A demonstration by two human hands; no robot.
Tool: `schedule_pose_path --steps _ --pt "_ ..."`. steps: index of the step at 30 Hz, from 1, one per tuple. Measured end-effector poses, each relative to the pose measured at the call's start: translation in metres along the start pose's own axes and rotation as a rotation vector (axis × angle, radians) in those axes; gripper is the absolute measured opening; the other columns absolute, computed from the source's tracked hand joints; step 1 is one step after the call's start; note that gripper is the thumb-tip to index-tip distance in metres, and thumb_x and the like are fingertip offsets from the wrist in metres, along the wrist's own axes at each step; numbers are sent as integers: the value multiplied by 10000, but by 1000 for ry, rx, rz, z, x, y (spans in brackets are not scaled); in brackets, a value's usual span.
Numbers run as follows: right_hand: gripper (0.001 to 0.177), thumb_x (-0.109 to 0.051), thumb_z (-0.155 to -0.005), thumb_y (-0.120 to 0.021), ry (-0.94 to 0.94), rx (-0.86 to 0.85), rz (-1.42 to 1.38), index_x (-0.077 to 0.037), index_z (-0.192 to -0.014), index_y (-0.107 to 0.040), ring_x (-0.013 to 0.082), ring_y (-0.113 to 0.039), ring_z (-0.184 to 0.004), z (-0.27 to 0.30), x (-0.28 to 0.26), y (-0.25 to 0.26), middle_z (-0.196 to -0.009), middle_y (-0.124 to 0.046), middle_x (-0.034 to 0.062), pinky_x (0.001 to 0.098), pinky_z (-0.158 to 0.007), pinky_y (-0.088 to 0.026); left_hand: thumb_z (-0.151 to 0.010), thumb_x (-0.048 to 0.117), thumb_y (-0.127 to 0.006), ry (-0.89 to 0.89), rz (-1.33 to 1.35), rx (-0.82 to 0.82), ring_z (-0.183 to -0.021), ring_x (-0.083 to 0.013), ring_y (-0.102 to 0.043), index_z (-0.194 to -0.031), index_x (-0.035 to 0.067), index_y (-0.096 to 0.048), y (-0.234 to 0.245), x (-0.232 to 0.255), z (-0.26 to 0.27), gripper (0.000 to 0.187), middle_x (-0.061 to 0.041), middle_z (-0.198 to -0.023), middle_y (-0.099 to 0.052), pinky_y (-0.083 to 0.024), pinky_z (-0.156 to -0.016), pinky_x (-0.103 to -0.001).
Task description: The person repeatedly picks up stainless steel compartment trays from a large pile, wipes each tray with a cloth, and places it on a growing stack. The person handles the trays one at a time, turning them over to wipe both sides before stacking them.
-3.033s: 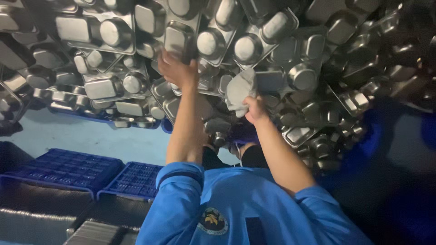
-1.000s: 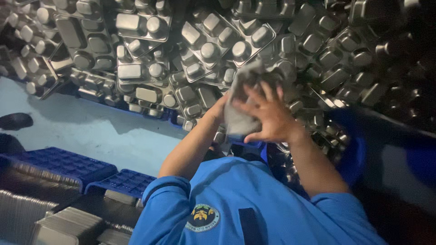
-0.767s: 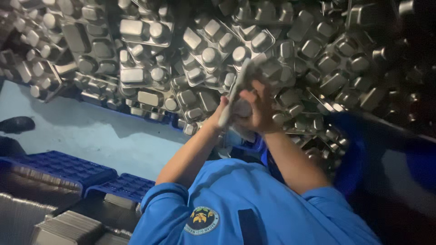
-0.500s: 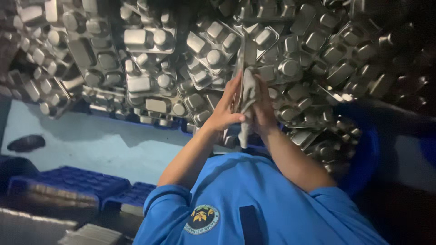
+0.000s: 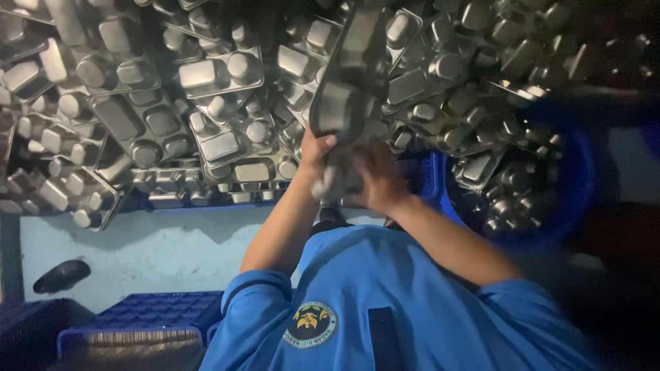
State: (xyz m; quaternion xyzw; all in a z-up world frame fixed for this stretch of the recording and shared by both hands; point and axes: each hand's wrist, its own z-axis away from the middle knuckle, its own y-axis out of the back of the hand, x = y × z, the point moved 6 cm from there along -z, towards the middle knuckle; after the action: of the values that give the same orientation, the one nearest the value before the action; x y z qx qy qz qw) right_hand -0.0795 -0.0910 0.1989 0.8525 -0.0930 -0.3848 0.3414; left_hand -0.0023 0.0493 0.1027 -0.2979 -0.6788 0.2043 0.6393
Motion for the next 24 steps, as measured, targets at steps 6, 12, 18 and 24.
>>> schedule_pose_path --steps 6,12,18,24 --pt "877 -175 -642 -897 -489 178 -251 -34 -1396 -473 371 -606 -1235 22 52 2 -1299 -599 179 441 -1046 -480 -680 329 -865 -83 215 84 -1234 -328 -624 -1448 -21 -483 1 21 -5 927 -167 -1358 -605 -519 -1096 -473" --pt "506 -22 -822 -753 30 90 422 -145 -1299 -640 380 -566 -1323 18 37 79 -1348 -588 138 459 -1117 -432 -668 399 -822 22 331 123 -1173 -405 -656 -1396 -99 -528 -9 10 5 930 -248 -1296 -634 -538 -1019 -536" --pt "400 -182 -820 -768 82 3 301 -100 -1199 -670 432 -507 -1225 -17 63 106 -1255 -553 168 532 -1109 -403 -651 330 -846 -34 241 -203 -1260 -353 -625 -1457 -77 -488 -85 13 10 971 -219 -1372 -618 -511 -1109 -443" --pt "507 -192 -885 -800 -465 179 -533 -18 -1284 -540 337 -584 -1220 14 96 84 -1273 -577 166 441 -1069 -492 -664 318 -833 -171 276 -153 -1246 -357 -613 -1495 -56 -458 -92 35 -5 985 -229 -1405 -582 -518 -1086 -455"
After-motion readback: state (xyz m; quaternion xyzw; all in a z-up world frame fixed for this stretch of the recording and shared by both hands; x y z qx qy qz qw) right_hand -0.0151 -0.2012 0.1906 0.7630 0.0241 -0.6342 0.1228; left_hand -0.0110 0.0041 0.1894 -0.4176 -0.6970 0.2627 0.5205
